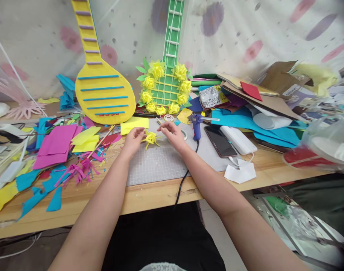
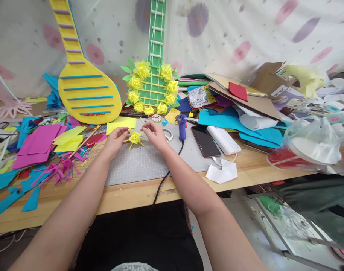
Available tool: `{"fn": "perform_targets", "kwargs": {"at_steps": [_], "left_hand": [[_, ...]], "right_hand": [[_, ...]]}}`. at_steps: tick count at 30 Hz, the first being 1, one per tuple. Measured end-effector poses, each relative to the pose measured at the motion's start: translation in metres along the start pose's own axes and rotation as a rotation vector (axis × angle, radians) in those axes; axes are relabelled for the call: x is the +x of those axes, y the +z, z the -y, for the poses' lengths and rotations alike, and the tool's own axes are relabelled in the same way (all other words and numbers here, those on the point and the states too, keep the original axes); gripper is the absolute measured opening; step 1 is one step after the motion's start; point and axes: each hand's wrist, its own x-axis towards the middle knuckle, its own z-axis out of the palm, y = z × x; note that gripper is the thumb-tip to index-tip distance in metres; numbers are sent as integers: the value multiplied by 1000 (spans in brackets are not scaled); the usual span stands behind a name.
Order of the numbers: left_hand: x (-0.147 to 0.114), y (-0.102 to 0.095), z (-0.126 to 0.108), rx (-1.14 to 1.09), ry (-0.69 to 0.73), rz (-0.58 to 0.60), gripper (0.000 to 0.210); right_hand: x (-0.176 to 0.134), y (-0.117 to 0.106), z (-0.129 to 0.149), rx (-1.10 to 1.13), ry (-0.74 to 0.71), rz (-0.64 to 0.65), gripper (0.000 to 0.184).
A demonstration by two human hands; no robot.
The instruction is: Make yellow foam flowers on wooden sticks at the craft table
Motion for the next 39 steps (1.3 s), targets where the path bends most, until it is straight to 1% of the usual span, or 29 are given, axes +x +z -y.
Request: {"fn": "perform_targets", "kwargs": {"at_steps": [3, 5, 6, 7, 9, 11, 12, 14, 16, 19, 21, 23, 26, 32, 36, 39], "left_hand": [[4, -11, -3, 28, 25, -73, 19], [6, -22, -6, 100, 31, -114, 21], [6, -28, -6, 172, 33, -108, 23], [6, -33, -6, 244, 22, -56, 26], [5, -42, -4, 365, -19, 88, 32], [5, -46, 0, 409, 3, 177, 42], [5, -47, 2, 415, 19, 193, 45], [4, -44, 5, 425, 69, 187, 47], [3, -37, 7, 434, 134, 130, 43], [-2, -23, 6, 511, 248, 53, 36], [-7, -14, 5, 536, 288, 69, 35], [-11, -6, 5, 556, 315, 87, 34], [-14, 0, 7, 520, 341, 104, 32], [-14, 1, 6, 538, 332, 6, 32], [-13, 1, 5, 488, 333, 24, 32], [-10, 1, 8, 436, 321, 6, 32]], "right_hand": [[4, -1, -9, -43, 64, -113, 19], [5, -2, -15, -110, 109, -136, 20], [4, -2, -16, -152, 124, -128, 19], [3, -2, -17, -196, 129, -106, 18], [1, 0, -16, -294, 104, -44, 18], [-3, 2, -12, -399, 36, 8, 22], [-5, 4, -10, -454, -11, 26, 25], [-9, 8, -6, -568, -99, 47, 28], [-11, 13, -3, -656, -167, 51, 31], [-13, 22, -3, -758, -218, 22, 35], [-13, 26, -3, -816, -229, -2, 36], [-12, 29, -5, -851, -220, -17, 35], [-10, 29, -6, -859, -194, -23, 35], [-11, 28, -8, -878, -183, -15, 36], [-10, 29, -9, -853, -95, -36, 39], [-8, 26, -10, -832, -74, -51, 41]]}}
